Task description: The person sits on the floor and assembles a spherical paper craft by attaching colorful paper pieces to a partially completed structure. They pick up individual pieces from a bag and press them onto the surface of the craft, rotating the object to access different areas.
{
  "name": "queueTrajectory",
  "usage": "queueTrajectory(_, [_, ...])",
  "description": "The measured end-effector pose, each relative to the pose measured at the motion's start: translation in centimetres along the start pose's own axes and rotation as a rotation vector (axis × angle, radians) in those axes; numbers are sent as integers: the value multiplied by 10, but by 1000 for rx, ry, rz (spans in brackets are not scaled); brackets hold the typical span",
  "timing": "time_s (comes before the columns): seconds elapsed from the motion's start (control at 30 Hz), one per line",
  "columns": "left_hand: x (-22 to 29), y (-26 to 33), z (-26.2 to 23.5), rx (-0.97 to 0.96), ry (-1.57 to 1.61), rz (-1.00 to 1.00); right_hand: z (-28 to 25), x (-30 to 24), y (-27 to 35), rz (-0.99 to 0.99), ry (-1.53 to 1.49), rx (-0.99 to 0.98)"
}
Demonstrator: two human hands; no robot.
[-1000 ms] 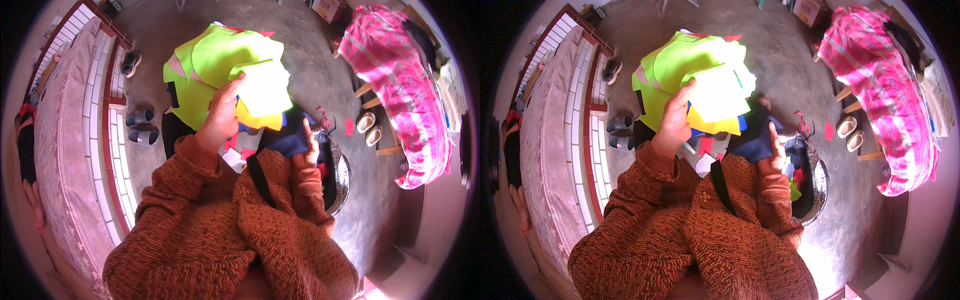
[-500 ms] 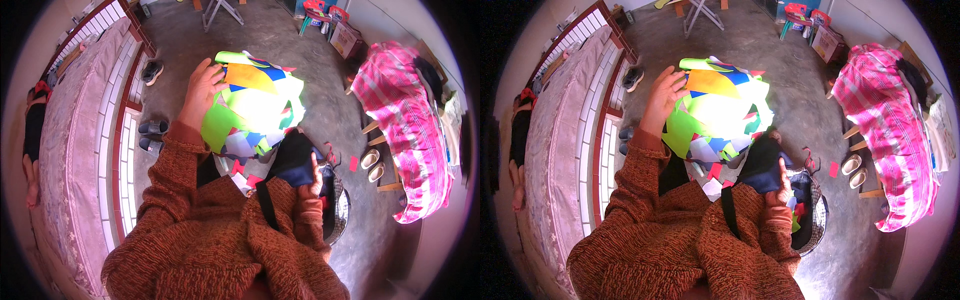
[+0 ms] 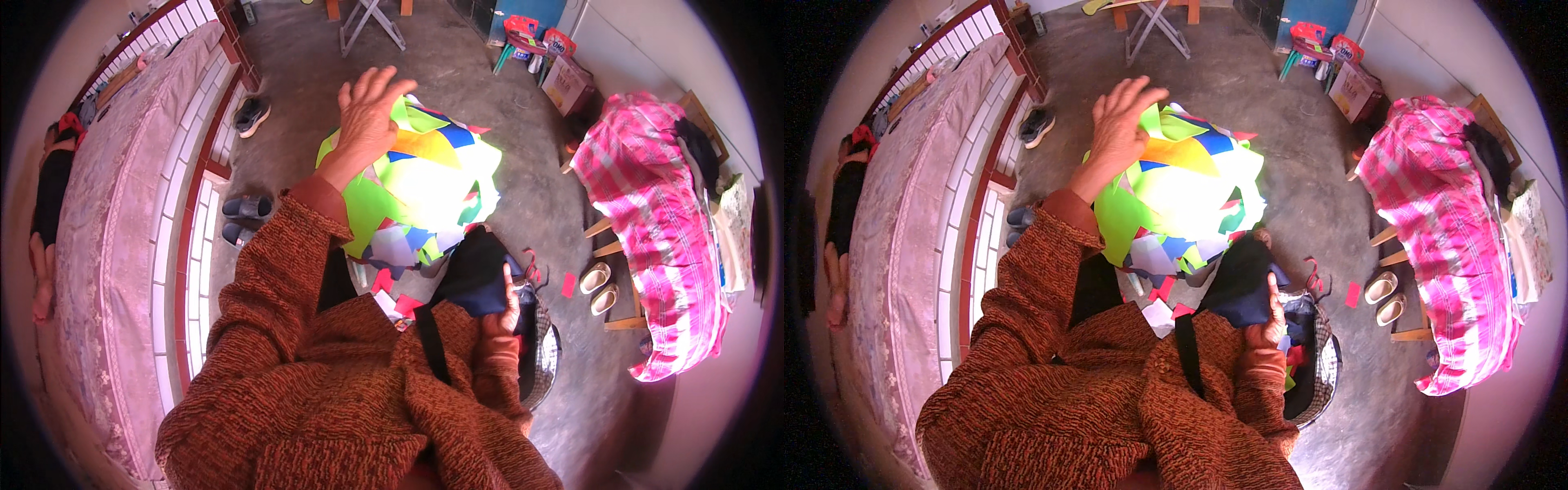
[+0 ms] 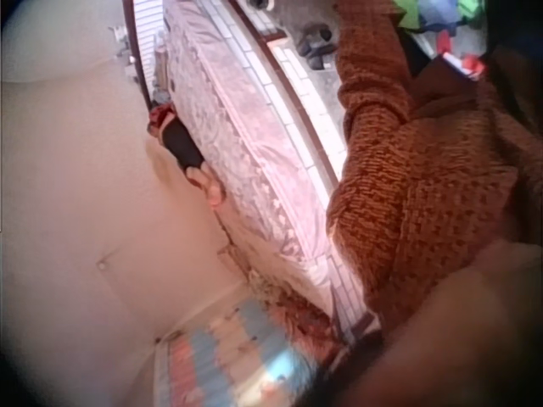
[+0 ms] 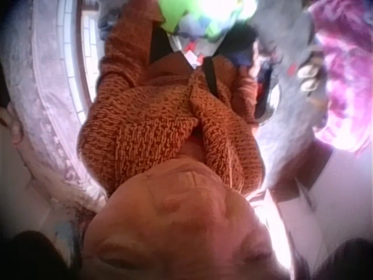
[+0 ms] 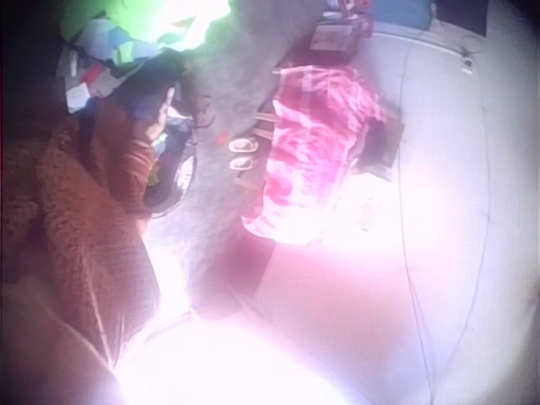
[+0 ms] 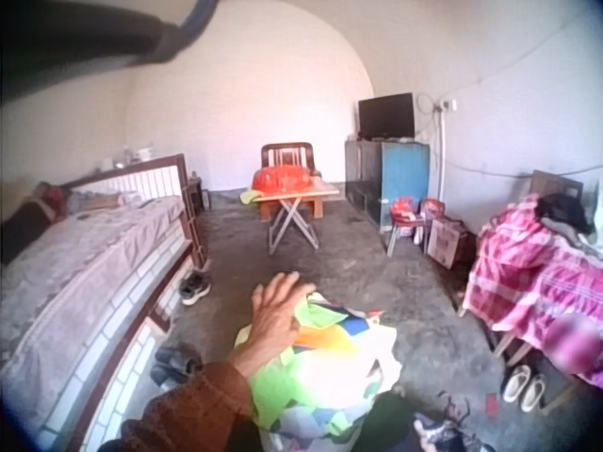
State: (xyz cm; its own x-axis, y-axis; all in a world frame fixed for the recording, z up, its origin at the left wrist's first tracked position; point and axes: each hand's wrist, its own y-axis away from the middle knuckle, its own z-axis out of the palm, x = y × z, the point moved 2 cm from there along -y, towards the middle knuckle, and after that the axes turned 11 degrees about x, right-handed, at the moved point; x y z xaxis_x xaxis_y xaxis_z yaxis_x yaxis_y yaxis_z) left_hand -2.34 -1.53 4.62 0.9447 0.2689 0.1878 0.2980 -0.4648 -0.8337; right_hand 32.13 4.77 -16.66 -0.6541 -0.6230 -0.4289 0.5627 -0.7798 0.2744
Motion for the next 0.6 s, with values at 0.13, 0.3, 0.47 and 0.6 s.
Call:
queueTrajectory(0.13, [-2,5,16,-276,-130,125,-6,-1,-2,-6,44,40])
queueTrajectory(0.3, [1,19,0,-182,-177,144,-8,-1,-2,-12,34,65])
queueTrajectory(0.47, [9,40,-25,-81,-150,112,2,-1,1,2,20,80])
queueTrajectory(0.6, [16,61,-37,-37,-105,65,5,-1,3,1,5,12])
